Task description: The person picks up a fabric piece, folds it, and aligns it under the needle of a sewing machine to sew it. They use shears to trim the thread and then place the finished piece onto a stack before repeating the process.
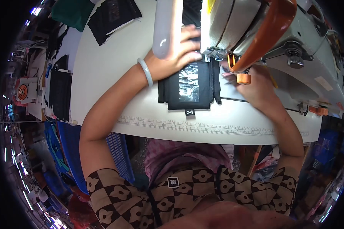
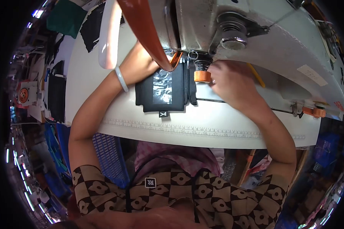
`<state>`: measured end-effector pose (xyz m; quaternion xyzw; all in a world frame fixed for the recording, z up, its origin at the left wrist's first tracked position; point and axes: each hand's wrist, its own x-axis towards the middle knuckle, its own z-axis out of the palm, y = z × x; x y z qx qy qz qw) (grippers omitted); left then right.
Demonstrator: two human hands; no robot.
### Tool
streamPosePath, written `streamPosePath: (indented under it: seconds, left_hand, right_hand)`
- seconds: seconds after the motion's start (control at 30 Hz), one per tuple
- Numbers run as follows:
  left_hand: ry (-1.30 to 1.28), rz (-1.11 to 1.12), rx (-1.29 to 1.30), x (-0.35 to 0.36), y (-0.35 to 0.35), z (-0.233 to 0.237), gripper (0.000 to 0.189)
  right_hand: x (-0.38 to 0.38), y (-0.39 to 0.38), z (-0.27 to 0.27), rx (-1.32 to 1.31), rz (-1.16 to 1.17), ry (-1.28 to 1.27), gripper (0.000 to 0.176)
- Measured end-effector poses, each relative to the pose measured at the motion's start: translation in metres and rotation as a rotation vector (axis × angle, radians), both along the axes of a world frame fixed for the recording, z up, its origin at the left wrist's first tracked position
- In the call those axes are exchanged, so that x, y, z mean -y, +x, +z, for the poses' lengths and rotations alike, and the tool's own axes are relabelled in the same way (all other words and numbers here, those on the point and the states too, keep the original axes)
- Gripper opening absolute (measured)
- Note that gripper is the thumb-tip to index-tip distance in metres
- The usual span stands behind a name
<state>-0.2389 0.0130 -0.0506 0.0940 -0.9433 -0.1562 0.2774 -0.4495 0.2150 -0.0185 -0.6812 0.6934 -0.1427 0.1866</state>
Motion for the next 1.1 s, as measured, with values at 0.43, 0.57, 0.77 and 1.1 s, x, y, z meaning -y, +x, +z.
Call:
streamPosePath:
  seconds: [0.43,0.57,0.77,1.1]
  left_hand:
    - [-0.059,0.742,-0.012,0.081,-0.075,-0.014,0.076]
    - [0.093,0.667,0.027,0.107,-0.101,-0.038,0.059]
    - [0.282,0.704,-0.144,0.107,-0.099,-0.034,0.037]
    - [-0.151,1.046,-0.117,0.221,0.118,-0.013,0.031]
  right_hand:
    - [0.074,-0.101,-0.032,0.152,-0.291,0.340,0.043]
    - [0.082,-0.088,-0.021,0.091,-0.303,0.346,0.043]
    - [0.072,-0.077,-0.014,0.044,-0.331,0.352,0.042]
    - [0.034,-0.029,0.024,-0.198,-0.434,0.410,0.040]
